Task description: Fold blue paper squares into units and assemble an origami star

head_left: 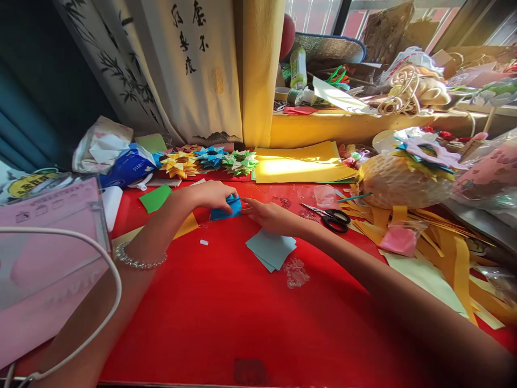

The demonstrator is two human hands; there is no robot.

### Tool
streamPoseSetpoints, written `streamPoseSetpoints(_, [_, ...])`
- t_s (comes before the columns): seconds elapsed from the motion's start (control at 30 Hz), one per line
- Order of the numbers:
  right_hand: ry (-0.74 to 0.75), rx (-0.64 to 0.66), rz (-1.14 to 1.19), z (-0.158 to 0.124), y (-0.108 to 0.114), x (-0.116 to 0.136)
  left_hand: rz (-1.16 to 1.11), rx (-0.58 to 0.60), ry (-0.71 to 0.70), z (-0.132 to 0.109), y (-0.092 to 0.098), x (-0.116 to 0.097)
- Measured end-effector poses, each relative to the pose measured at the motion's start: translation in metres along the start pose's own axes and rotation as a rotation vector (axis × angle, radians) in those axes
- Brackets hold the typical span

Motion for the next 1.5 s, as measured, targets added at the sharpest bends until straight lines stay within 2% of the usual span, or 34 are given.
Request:
streamPoseSetpoints(0.33, [0.049,0.011,0.023,0.0,-0.008,-0.013,0.078,-0.023,-0.046,-0.002,-0.003,-0.003])
streamPoseSetpoints(0.67, [-0.014,-0.012,0.219,0.002,-0.011,-0.018,0.101,0.049,-0.026,-0.007,-0.005,-0.007])
streamPoseSetpoints(0.77, [-0.047,-0.02,0.321,0.001,-0.009,-0.016,0.12,0.037,-0.021,-0.007,-0.005,-0.006])
streamPoseSetpoints(0.97, [-0.215,-0.118,0.61,-0.006,0.004,-0.014,0.09,0.053,-0.025,-0.005,-0.006,-0.003])
streamPoseSetpoints(1.07, [-0.205,-0.157,0.671,-0.008,0.01,-0.011,0.067,0.054,-0.04,-0.005,-0.006,-0.002])
streamPoseSetpoints(1.33, [-0.201,-0.155,0.73,-0.01,0.011,-0.017,0.057,0.063,-0.031,-0.007,-0.006,-0.004])
streamPoseSetpoints(1.5, [-0.21,-0.223,0.808,-0.01,0.011,-0.025,0.103,-0.007,0.01,-0.006,-0.005,-0.008])
Point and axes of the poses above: each hand's wrist, its own z-axis towards the middle knuckle, its own y-axis out of the back of the hand, x = y × z, the point moved 6 cm from there along z, towards the middle knuckle, and after that the axes turned 13 degrees about y, right-handed, at the moved point
